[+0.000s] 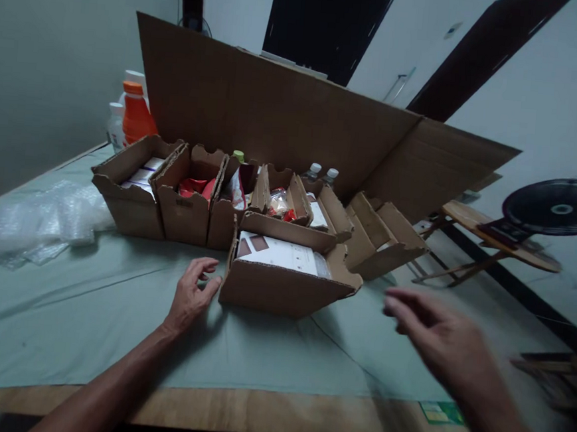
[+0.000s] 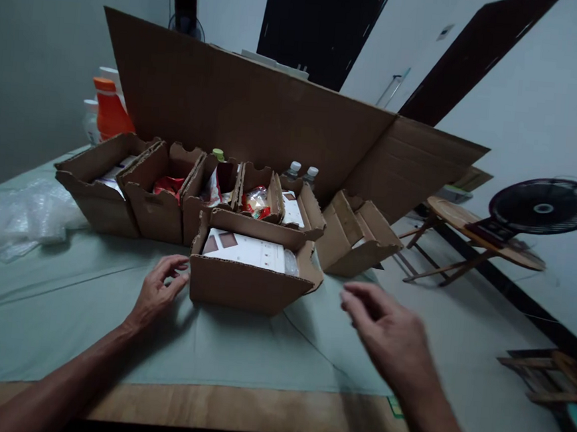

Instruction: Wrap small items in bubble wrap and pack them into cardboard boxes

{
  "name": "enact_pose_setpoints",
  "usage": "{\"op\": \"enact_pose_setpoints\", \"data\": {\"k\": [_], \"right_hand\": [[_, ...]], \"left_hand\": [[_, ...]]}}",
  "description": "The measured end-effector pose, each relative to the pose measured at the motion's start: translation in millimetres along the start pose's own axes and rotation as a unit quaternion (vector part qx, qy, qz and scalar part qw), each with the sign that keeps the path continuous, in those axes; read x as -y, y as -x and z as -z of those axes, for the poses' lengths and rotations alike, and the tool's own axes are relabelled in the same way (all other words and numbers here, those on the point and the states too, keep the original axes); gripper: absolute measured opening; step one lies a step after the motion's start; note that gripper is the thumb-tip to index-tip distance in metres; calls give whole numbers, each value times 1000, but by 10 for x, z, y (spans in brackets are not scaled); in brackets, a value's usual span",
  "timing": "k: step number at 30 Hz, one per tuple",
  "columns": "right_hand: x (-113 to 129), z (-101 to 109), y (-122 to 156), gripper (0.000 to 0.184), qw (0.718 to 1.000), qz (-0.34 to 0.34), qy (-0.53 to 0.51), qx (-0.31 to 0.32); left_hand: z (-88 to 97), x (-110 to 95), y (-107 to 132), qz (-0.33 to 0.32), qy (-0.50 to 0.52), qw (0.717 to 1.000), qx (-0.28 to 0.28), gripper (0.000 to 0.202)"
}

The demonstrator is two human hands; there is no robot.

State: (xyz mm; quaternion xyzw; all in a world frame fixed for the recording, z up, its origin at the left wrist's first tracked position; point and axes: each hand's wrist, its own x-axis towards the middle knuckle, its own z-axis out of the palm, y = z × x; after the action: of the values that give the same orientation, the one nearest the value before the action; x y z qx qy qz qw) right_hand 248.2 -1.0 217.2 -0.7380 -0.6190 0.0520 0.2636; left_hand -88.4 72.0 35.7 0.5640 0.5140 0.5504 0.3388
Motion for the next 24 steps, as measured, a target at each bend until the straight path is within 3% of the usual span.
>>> {"op": "enact_pose_setpoints", "data": {"k": [3,6,8,11,15,17,19,22,24], "right_hand": [[-239,-552,146,53,991,5,-107,75],[-174,-1064,64,52,978,10,-186,96],[-92,-1225,-11,46,972,10,-215,95],[-128,-1218,42,49,974,7,-215,74],[-358,-1089,517,40,984,-45,-171,16],[-317,-1102,790,35,981,-53,-185,20],[-97,-1172,934,35,974,-31,-222,44],[375,-1241,792,45,960,27,-269,65],[573,-1184,558,49,956,54,-284,55]], "left_hand": [[-16,-111,34,-10,44,999,13,54],[-113,-244,27,18,103,993,47,71],[-206,-338,24,37,108,990,77,71],[-342,-440,142,52,93,989,106,66],[-335,-374,663,52,74,989,119,67],[-148,-280,965,74,54,990,104,70],[148,-234,1133,119,29,991,61,69],[548,-388,992,133,-15,990,-42,61],[606,-601,728,89,-22,994,-64,59]]}}
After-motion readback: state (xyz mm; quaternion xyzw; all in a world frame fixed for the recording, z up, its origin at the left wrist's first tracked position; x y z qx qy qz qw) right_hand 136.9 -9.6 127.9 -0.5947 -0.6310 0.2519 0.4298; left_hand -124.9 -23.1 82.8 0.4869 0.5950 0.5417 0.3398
